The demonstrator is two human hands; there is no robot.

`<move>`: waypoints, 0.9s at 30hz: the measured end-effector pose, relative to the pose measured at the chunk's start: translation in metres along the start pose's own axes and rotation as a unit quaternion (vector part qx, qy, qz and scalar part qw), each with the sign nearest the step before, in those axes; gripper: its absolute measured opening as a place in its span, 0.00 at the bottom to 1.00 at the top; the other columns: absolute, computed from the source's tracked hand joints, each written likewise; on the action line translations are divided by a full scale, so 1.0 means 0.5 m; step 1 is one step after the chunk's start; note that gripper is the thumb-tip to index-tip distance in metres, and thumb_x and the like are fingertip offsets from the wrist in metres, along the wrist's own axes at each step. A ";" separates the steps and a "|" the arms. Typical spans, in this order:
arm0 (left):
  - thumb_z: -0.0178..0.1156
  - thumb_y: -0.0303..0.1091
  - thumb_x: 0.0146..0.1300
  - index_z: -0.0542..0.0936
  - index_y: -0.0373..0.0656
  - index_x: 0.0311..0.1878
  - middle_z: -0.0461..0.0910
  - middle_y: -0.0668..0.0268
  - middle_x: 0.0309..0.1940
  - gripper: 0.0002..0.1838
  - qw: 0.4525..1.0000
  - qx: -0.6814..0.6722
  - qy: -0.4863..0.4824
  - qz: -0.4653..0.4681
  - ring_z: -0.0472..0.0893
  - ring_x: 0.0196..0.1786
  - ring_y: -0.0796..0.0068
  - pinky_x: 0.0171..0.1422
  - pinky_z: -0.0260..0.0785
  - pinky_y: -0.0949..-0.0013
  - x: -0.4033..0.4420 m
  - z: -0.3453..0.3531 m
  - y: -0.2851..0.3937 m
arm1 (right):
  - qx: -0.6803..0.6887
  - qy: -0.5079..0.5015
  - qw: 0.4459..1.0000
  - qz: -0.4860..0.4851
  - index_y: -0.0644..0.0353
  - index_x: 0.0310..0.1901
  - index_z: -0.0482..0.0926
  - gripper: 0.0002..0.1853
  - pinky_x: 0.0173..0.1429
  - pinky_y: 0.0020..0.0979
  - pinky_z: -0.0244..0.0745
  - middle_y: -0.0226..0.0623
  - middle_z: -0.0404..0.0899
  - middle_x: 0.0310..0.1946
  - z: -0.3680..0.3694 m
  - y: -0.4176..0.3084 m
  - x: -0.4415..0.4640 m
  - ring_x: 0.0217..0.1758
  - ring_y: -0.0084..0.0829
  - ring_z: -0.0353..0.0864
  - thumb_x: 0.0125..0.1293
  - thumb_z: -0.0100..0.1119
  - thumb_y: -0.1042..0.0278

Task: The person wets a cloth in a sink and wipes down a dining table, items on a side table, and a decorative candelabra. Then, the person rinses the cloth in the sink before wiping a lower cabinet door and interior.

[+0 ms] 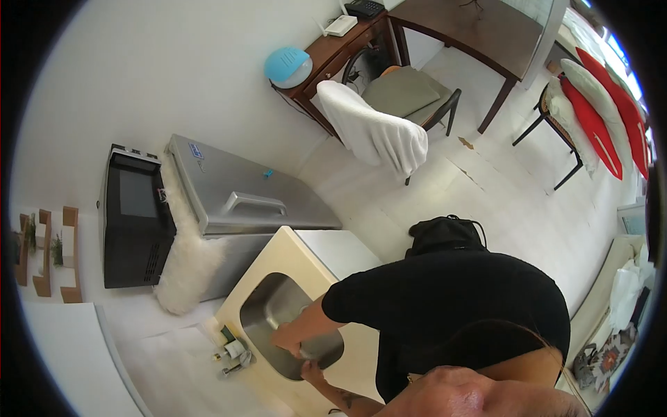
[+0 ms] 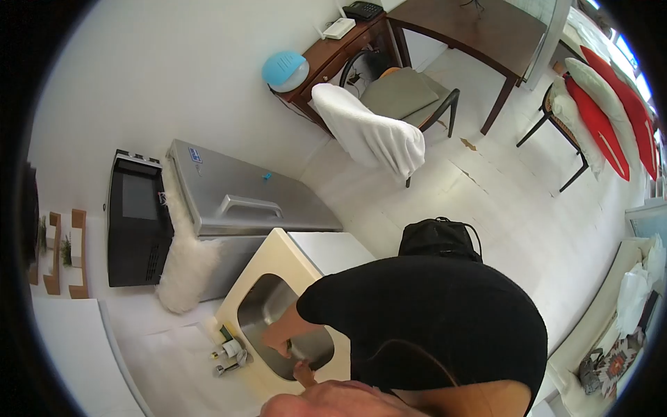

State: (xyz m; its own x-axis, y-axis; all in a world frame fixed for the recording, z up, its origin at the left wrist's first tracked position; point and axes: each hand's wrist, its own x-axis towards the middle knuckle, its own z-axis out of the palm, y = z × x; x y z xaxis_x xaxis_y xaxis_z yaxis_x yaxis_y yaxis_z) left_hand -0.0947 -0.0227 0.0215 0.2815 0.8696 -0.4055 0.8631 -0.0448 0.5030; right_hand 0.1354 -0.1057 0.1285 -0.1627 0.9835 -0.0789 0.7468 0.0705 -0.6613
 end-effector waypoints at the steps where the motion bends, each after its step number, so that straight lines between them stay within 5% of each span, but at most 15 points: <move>1: 0.63 0.28 0.52 0.74 0.36 0.45 0.74 0.62 0.31 0.17 0.994 0.057 0.090 0.000 0.73 0.28 0.65 0.24 0.68 0.67 0.016 0.005 -0.012 | 0.018 0.005 1.000 0.016 0.65 0.32 0.80 0.15 0.35 0.38 0.76 0.43 0.80 0.28 0.030 0.021 0.044 0.32 0.40 0.80 0.47 0.65 0.62; 3: 0.62 0.29 0.51 0.74 0.33 0.39 0.77 0.57 0.27 0.13 0.962 0.149 0.226 0.042 0.76 0.21 0.57 0.26 0.74 0.64 0.040 0.017 -0.029 | 0.074 0.019 0.996 0.056 0.66 0.37 0.80 0.20 0.39 0.42 0.75 0.48 0.80 0.33 0.066 0.045 0.098 0.37 0.44 0.80 0.47 0.64 0.57; 7: 0.62 0.34 0.52 0.75 0.36 0.39 0.78 0.57 0.30 0.14 0.990 -0.006 0.143 -0.006 0.77 0.25 0.58 0.28 0.71 0.60 0.023 0.059 -0.020 | 0.070 0.052 0.994 0.061 0.65 0.41 0.79 0.22 0.44 0.43 0.74 0.51 0.78 0.42 0.060 0.048 0.066 0.43 0.43 0.79 0.50 0.62 0.56; 10: 0.60 0.33 0.55 0.75 0.35 0.41 0.79 0.54 0.32 0.13 0.940 0.135 0.196 0.247 0.78 0.28 0.57 0.31 0.71 0.58 0.016 0.083 -0.004 | -0.001 0.091 0.995 0.034 0.63 0.45 0.78 0.21 0.51 0.43 0.70 0.50 0.74 0.50 0.070 0.071 0.083 0.51 0.46 0.75 0.53 0.60 0.57; 12: 0.59 0.32 0.57 0.74 0.34 0.35 0.75 0.56 0.28 0.10 0.942 -0.145 0.230 0.197 0.75 0.27 0.61 0.33 0.69 0.56 0.009 0.065 0.025 | 0.216 0.083 0.971 0.055 0.62 0.49 0.76 0.22 0.55 0.41 0.67 0.46 0.69 0.56 0.064 0.071 0.060 0.54 0.49 0.73 0.57 0.58 0.57; 16: 0.56 0.30 0.58 0.69 0.35 0.27 0.68 0.59 0.24 0.10 0.959 -0.094 0.236 0.124 0.69 0.24 0.66 0.32 0.65 0.56 0.012 0.044 0.009 | 0.400 0.236 0.876 0.132 0.60 0.55 0.71 0.25 0.57 0.41 0.67 0.42 0.70 0.56 0.052 0.069 0.031 0.55 0.45 0.71 0.58 0.58 0.57; 18: 0.58 0.33 0.57 0.70 0.36 0.31 0.69 0.57 0.27 0.10 0.977 -0.048 0.199 0.063 0.70 0.27 0.63 0.34 0.65 0.56 0.017 0.046 0.009 | 0.621 0.187 0.713 0.267 0.59 0.58 0.67 0.26 0.55 0.44 0.69 0.46 0.68 0.58 0.016 0.076 -0.002 0.60 0.45 0.67 0.59 0.57 0.60; 20: 0.59 0.34 0.57 0.71 0.36 0.33 0.69 0.55 0.29 0.11 0.983 -0.024 0.176 0.034 0.71 0.29 0.62 0.34 0.65 0.55 -0.011 0.069 0.030 | 0.685 0.141 0.683 0.211 0.58 0.57 0.68 0.25 0.54 0.43 0.71 0.41 0.71 0.52 -0.012 0.107 -0.065 0.56 0.39 0.70 0.58 0.58 0.63; 22: 0.59 0.32 0.56 0.69 0.38 0.54 0.69 0.47 0.51 0.22 0.990 0.022 0.106 0.095 0.73 0.48 0.52 0.46 0.69 0.54 -0.089 0.095 0.119 | 0.738 0.095 0.652 0.147 0.57 0.56 0.69 0.24 0.53 0.41 0.73 0.37 0.75 0.46 -0.046 0.149 -0.152 0.53 0.34 0.74 0.57 0.59 0.65; 25: 0.58 0.31 0.57 0.61 0.43 0.64 0.58 0.48 0.62 0.31 0.986 0.098 0.097 0.091 0.65 0.60 0.49 0.56 0.67 0.54 0.027 0.117 0.080 | 0.779 0.083 0.622 0.011 0.57 0.51 0.71 0.20 0.49 0.35 0.76 0.35 0.76 0.45 -0.091 0.232 -0.342 0.47 0.30 0.77 0.55 0.59 0.73; 27: 0.57 0.31 0.58 0.60 0.44 0.65 0.55 0.48 0.66 0.31 0.973 0.068 0.181 0.127 0.64 0.63 0.48 0.60 0.65 0.54 -0.034 0.130 0.166 | 0.779 0.203 0.589 0.072 0.57 0.50 0.72 0.20 0.46 0.33 0.78 0.32 0.77 0.43 -0.111 0.296 -0.498 0.42 0.27 0.78 0.54 0.57 0.75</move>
State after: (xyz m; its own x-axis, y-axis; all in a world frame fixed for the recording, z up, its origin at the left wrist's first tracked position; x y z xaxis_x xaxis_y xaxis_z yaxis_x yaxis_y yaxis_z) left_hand -0.0008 -0.0733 0.0205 0.3486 0.9369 0.0264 0.8392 -0.3245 0.4364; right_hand 0.3222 -0.3310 0.0914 0.2331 0.9417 -0.2425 -0.8152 0.0534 -0.5767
